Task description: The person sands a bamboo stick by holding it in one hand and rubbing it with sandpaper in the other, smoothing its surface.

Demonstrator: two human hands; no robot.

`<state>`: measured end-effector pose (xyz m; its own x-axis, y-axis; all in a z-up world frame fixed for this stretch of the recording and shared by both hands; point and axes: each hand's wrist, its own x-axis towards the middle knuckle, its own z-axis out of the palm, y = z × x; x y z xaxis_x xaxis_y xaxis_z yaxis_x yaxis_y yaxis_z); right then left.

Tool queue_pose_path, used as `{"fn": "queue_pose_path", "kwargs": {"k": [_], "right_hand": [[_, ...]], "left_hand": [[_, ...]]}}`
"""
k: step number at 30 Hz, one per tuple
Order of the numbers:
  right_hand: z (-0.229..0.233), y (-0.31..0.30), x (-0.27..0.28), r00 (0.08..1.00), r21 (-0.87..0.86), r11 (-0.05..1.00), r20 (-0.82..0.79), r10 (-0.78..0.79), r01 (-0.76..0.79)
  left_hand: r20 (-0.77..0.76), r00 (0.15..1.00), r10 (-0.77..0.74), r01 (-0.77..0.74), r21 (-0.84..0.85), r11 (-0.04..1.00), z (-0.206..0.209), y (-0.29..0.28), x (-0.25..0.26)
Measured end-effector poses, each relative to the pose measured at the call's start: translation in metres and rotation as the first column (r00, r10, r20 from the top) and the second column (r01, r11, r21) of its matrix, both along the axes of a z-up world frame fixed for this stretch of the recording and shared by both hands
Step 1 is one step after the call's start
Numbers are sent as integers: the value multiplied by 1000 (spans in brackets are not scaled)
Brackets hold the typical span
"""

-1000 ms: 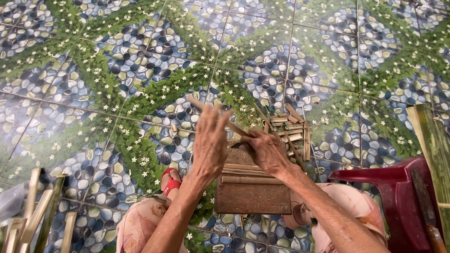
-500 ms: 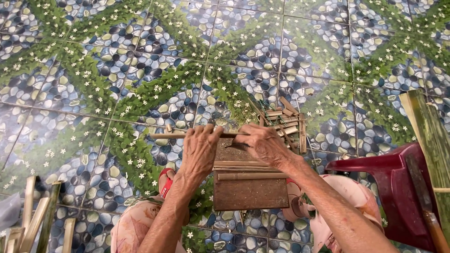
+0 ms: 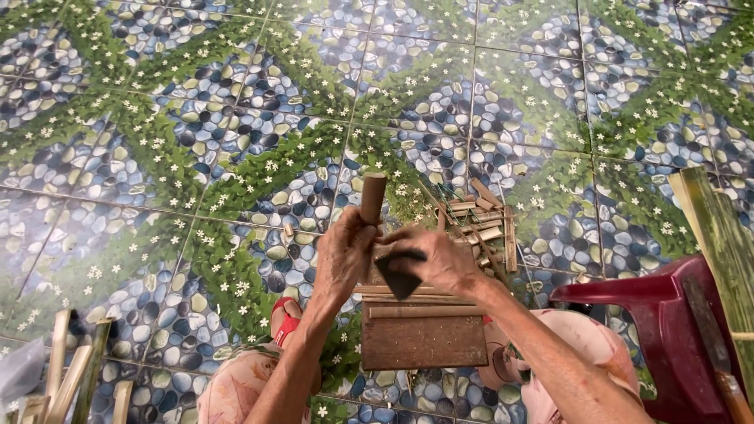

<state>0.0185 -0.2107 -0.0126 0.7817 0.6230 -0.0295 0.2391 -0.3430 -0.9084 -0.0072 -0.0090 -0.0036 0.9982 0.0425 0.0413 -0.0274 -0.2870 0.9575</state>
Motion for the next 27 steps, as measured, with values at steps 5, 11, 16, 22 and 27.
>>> {"fn": "queue_pose_path", "kwargs": {"k": [5, 11, 16, 22, 27], "right_hand": [[-8, 4, -9, 978, 109, 986, -152, 141, -126], [-57, 16, -27, 999, -92, 996, -46, 7, -11], [-58, 23, -33, 917, 223, 975, -386, 99, -11], [-44, 22, -40, 927, 146, 988, -362, 97, -46], [-37, 28, -46, 928, 86, 987, -337, 160, -139]], "left_hand": [[27, 992, -122, 110, -648, 754, -6, 0, 3], [-20, 994, -109, 48, -811, 583, 11, 1, 3], [54, 995, 87, -32, -644, 765, 8, 6, 6], [82, 962, 260, -126, -712, 691, -3, 16, 11], [55, 932, 358, -225, -687, 691, 3, 16, 7]]}}
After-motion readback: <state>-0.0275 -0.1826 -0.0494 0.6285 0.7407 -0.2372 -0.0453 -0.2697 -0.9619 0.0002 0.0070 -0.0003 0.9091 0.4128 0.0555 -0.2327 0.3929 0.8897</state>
